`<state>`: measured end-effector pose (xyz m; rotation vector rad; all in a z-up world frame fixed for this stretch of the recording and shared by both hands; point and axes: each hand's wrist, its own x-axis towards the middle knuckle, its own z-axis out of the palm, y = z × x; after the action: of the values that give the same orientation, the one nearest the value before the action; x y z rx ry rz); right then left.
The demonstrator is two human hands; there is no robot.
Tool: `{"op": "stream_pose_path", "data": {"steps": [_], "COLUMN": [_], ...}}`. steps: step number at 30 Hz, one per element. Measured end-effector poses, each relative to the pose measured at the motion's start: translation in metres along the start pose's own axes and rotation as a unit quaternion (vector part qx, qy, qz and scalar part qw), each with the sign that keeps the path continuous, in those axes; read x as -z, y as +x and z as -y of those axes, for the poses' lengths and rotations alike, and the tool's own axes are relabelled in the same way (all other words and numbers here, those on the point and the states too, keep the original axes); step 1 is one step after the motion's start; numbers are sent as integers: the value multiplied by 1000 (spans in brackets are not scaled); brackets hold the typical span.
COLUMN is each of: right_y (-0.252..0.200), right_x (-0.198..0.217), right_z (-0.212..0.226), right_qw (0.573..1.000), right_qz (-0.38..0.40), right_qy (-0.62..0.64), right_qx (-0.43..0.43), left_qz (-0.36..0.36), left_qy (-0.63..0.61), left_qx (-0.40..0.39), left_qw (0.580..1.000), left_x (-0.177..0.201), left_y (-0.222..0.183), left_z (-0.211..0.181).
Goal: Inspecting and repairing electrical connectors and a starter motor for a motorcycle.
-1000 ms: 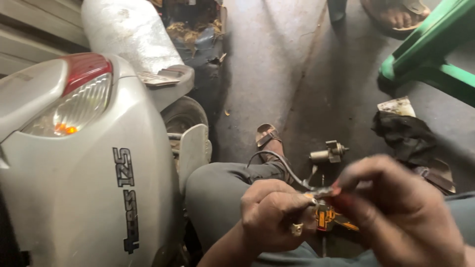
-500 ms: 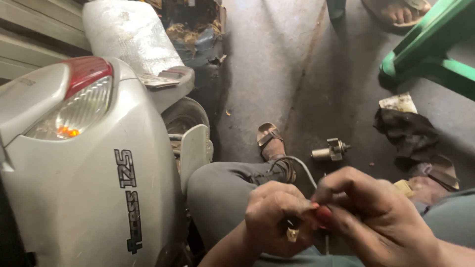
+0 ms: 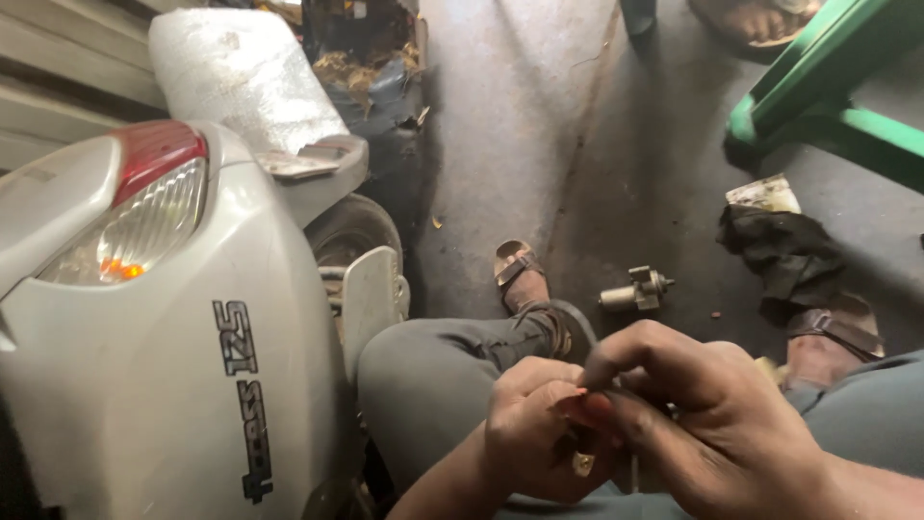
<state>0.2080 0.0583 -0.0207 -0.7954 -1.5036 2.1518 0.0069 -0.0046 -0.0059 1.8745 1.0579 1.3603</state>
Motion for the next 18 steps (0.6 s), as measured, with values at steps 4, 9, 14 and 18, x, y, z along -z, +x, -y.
{"op": "stream_pose_path", "data": {"steps": [4, 9, 14, 18], "right_y": [14, 29, 45, 44], "right_x": [10, 31, 33, 42], "right_z": [26, 57, 78, 61], "right_qw": [997, 993, 802, 783], "right_qz": [-34, -64, 2, 35], "right_qy": [50, -22, -550, -587], "right_qx": [52, 99, -232, -204], "left_qz": [8, -12, -14, -22], "left_qy": [39, -10, 13, 54], "left_qx": [-14, 17, 11, 1], "left_qw": [999, 1000, 1000, 998], "left_x": [0, 1, 1, 4], "left_y": [3, 0, 0, 2], "left_z": [-7, -5, -8, -9]}}
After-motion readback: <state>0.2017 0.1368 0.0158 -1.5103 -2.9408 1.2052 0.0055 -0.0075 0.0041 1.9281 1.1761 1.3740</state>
